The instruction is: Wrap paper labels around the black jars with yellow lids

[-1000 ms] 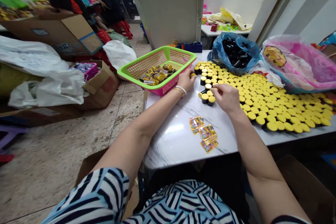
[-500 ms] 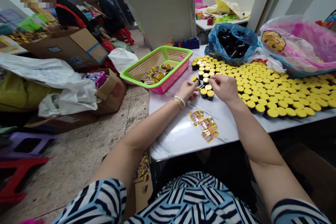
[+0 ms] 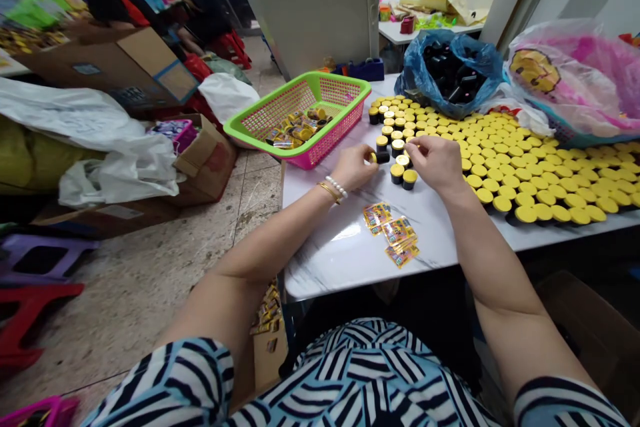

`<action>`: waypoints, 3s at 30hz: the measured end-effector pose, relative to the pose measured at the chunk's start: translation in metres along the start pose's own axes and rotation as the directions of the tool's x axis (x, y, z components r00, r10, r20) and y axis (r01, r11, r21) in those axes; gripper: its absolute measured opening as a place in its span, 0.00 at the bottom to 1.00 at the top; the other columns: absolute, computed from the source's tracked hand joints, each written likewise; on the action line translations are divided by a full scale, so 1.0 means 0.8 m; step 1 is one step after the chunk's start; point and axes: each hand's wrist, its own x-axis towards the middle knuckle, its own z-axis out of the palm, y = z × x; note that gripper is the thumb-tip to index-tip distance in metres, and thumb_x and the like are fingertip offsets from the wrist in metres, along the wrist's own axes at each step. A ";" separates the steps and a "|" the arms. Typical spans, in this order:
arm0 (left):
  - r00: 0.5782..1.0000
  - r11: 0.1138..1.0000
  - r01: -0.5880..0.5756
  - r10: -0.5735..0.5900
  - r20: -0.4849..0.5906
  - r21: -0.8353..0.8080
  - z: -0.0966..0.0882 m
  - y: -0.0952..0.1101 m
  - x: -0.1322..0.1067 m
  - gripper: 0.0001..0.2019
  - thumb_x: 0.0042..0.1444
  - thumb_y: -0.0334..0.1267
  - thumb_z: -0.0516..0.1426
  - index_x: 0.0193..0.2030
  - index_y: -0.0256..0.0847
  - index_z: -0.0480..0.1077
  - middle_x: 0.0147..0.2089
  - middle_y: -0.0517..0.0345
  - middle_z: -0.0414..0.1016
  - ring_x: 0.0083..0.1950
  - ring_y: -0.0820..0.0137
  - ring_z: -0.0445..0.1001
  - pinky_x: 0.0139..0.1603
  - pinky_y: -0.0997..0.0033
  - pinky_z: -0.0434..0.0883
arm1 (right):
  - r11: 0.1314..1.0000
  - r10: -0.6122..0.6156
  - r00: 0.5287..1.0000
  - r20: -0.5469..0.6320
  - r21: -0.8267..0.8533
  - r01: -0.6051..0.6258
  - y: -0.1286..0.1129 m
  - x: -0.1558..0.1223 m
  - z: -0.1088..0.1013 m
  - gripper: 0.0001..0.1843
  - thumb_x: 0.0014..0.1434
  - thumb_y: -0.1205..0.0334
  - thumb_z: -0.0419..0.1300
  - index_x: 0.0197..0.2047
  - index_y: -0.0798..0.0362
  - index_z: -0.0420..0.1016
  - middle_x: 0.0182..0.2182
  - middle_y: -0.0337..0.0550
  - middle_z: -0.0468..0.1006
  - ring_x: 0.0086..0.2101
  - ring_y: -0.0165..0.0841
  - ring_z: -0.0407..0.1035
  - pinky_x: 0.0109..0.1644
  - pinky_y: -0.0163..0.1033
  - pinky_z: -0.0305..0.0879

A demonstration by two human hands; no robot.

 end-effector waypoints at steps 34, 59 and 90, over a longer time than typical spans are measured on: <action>0.993 0.965 0.093 -0.074 0.088 -0.244 -0.053 -0.017 -0.204 0.22 0.55 0.49 0.68 0.54 0.41 0.78 0.45 0.52 0.81 0.42 0.66 0.77 0.48 0.65 0.73 | 0.993 -0.095 0.738 0.668 0.015 0.114 -0.072 -0.050 0.028 0.12 0.55 0.54 0.71 0.39 0.50 0.78 0.28 0.37 0.80 0.28 0.33 0.71 0.32 0.38 0.60; 0.999 0.949 -0.019 0.030 0.031 -0.315 -0.020 -0.028 -0.164 0.09 0.56 0.36 0.66 0.44 0.40 0.81 0.40 0.56 0.80 0.35 0.73 0.74 0.43 0.69 0.71 | 0.995 -0.019 0.772 0.635 0.085 -0.045 -0.072 -0.067 0.030 0.09 0.54 0.58 0.71 0.30 0.51 0.78 0.28 0.38 0.80 0.29 0.31 0.69 0.33 0.37 0.60; 0.966 0.529 0.257 -0.118 0.230 -0.809 -0.034 -0.027 -0.161 0.21 0.53 0.55 0.68 0.33 0.36 0.77 0.25 0.59 0.72 0.24 0.76 0.66 0.23 0.76 0.60 | 0.579 -0.048 0.765 0.642 0.642 -0.502 -0.090 -0.072 0.031 0.25 0.47 0.55 0.77 0.45 0.50 0.74 0.35 0.38 0.80 0.32 0.30 0.73 0.35 0.36 0.68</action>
